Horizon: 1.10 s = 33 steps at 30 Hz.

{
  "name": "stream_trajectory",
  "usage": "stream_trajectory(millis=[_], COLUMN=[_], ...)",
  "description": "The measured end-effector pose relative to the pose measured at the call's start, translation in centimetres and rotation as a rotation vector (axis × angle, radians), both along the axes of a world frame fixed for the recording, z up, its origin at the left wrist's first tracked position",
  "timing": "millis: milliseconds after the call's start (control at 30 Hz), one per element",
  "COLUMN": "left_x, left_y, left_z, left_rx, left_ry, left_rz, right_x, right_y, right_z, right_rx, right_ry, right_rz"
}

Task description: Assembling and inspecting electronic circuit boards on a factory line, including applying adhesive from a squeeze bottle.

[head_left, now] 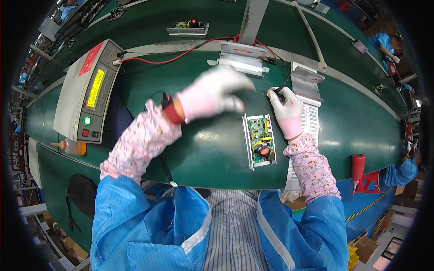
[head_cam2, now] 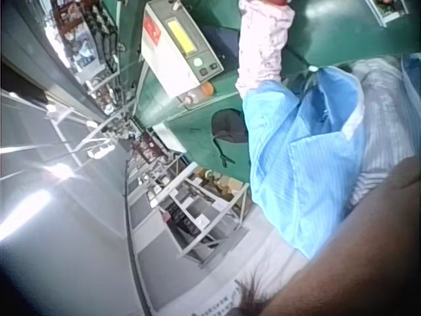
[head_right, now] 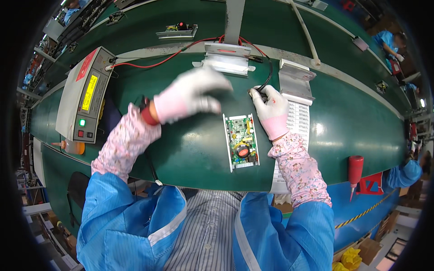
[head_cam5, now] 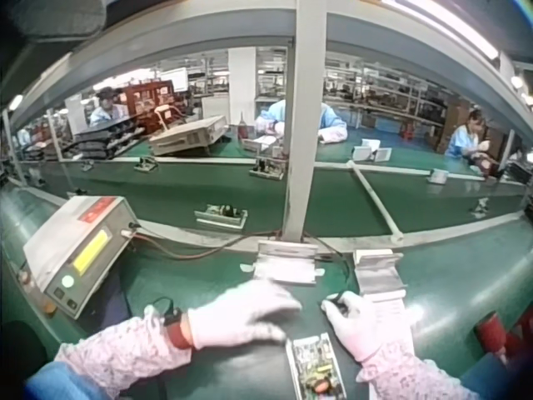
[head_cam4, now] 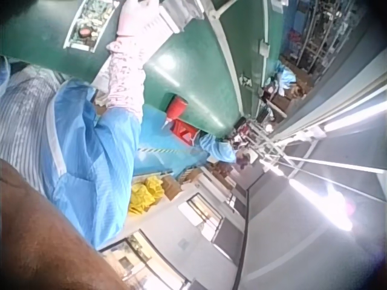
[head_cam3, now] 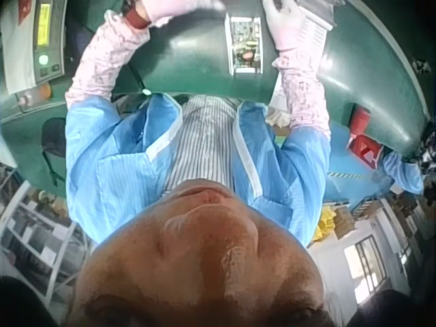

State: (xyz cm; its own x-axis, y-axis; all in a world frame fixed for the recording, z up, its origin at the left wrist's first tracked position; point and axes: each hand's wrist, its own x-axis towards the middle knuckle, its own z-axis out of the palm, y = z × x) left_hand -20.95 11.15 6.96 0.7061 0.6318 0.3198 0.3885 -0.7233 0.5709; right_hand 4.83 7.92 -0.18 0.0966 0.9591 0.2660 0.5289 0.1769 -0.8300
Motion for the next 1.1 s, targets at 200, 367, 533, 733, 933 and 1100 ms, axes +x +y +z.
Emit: stream_trajectory(millis=[200, 367, 533, 733, 933, 1100], left_x=[2.0, 3.5, 5.0, 6.1, 6.5, 6.6], left_y=[-8.4, -11.1, -12.6, -13.1, -12.9, -12.6], left_z=[-1.7, -5.0, -5.5, -5.9, -6.2, -6.2], left_rx=[0.234, 0.272, 0.191, 0.143, 0.144, 0.205], left_ry=[-0.011, 0.015, 0.02, -0.005, -0.007, 0.016], left_rz=[-0.105, 0.135, 0.345, 0.417, 0.428, 0.435], right_x=[0.1, 1.5, 1.1, 0.5, 0.4, 0.0], right_y=[-0.8, -5.1, -8.4, -9.1, -8.5, -7.2], right_z=[0.7, 1.0, 1.5, 1.8, 1.1, 2.4], right_rx=[-0.023, -0.094, -0.132, -0.146, -0.066, -0.104], right_ry=[-0.015, 0.031, 0.059, -0.055, -0.238, -0.522], right_rz=[0.02, 0.014, -0.019, -0.046, -0.042, 0.015])
